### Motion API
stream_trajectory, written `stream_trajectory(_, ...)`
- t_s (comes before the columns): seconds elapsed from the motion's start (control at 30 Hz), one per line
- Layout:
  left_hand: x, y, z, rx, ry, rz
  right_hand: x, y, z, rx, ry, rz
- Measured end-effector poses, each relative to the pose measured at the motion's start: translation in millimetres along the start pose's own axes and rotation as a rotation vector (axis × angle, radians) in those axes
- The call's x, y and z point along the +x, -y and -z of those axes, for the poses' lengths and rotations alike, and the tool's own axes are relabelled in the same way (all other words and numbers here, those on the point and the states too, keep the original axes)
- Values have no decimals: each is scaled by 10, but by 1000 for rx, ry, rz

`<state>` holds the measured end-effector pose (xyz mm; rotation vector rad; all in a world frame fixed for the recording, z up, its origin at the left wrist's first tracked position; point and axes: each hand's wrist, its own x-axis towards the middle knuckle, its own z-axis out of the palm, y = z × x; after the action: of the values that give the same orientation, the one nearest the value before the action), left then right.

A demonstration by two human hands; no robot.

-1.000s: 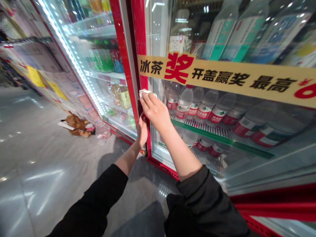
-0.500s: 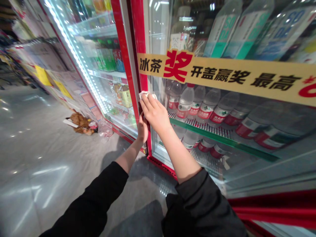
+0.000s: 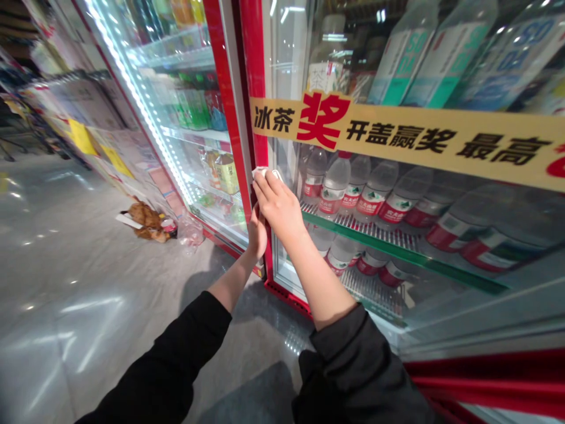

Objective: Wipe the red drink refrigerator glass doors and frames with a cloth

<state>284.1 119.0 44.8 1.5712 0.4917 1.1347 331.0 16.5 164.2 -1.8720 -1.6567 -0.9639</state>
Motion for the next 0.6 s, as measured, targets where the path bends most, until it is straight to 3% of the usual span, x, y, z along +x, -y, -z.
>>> stream_trajectory(0.1,1,-28,38,-1,20,-18,-136,13,-65,11,52,77)
stream_trajectory(0.27,-51,11,46,-15,3,-20,-370,-80,67,-36,37,121)
stream_trajectory(0.43,-48,54,-10,-50,-20,-8,15,-68,98,-52,-64,39)
stream_trajectory(0.6,-9,61,2,-33,14,2,153,56,-78,-38,75,122)
